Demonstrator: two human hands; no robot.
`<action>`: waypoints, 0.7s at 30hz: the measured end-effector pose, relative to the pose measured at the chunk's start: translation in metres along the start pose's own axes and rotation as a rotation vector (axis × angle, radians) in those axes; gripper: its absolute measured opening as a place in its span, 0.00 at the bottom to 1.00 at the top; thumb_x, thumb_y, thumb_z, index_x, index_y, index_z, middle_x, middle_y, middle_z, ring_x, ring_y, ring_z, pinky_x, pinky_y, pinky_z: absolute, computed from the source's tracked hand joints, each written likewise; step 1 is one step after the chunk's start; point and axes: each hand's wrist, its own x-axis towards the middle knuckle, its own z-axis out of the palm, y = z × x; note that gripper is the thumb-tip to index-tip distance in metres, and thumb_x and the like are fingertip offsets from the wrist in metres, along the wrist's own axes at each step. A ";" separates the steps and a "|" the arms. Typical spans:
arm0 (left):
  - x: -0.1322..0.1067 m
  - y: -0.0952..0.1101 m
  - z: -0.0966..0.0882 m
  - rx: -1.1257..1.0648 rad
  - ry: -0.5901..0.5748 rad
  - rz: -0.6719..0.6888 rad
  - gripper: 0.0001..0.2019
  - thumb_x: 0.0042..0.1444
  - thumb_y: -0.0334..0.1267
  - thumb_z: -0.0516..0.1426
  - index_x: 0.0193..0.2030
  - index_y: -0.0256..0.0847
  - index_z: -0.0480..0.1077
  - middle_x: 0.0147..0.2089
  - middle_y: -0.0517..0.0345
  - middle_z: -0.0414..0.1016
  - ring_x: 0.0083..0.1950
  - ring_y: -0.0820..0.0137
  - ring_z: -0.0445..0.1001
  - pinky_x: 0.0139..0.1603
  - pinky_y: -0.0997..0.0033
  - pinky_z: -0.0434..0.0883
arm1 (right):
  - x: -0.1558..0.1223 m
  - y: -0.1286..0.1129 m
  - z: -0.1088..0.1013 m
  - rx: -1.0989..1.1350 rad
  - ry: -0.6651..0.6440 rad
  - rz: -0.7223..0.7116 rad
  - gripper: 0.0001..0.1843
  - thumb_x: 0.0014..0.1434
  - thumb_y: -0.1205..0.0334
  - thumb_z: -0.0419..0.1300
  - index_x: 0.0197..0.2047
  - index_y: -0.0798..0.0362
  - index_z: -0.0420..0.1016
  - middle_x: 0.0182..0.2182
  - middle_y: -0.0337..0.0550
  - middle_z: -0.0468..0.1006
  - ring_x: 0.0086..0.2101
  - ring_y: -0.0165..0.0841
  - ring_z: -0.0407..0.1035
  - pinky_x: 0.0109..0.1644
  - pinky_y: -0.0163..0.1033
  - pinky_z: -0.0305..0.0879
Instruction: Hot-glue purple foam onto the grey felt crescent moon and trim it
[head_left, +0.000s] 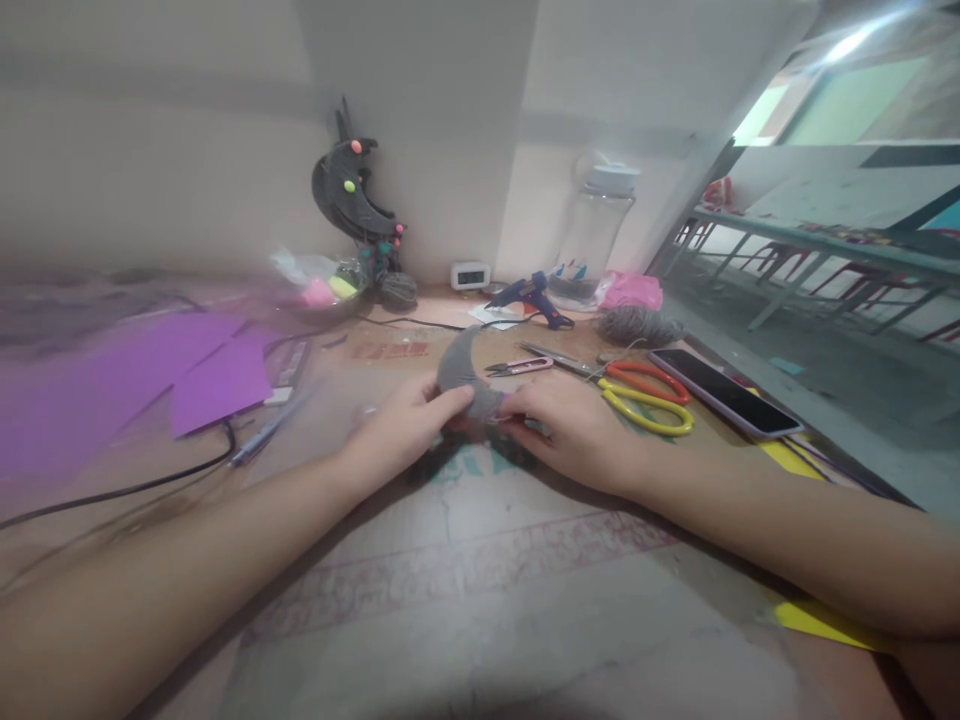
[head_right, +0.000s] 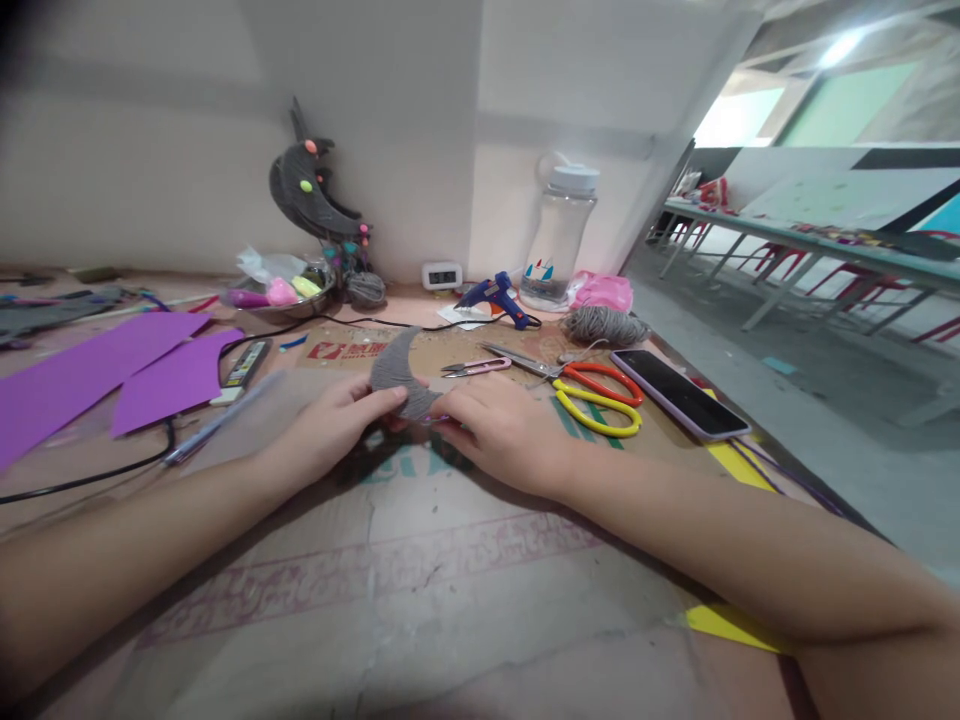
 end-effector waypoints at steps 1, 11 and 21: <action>0.001 0.000 0.000 -0.015 0.012 -0.006 0.10 0.55 0.46 0.57 0.33 0.40 0.71 0.28 0.61 0.71 0.30 0.70 0.67 0.31 0.72 0.64 | 0.000 -0.001 -0.001 0.014 -0.010 -0.009 0.09 0.66 0.57 0.57 0.41 0.51 0.75 0.34 0.44 0.80 0.36 0.36 0.71 0.42 0.41 0.63; 0.002 0.000 -0.003 0.039 0.070 0.036 0.13 0.58 0.47 0.57 0.31 0.40 0.67 0.26 0.63 0.68 0.29 0.72 0.66 0.31 0.73 0.63 | 0.016 0.016 -0.042 0.039 0.210 0.121 0.10 0.66 0.59 0.55 0.38 0.49 0.77 0.33 0.45 0.80 0.36 0.38 0.72 0.43 0.43 0.64; 0.008 -0.014 -0.005 -0.015 0.110 0.043 0.14 0.58 0.50 0.58 0.35 0.39 0.69 0.27 0.64 0.68 0.29 0.72 0.66 0.32 0.73 0.63 | 0.027 0.065 -0.032 0.241 0.327 0.499 0.07 0.55 0.70 0.57 0.35 0.53 0.76 0.33 0.42 0.81 0.36 0.35 0.74 0.44 0.42 0.68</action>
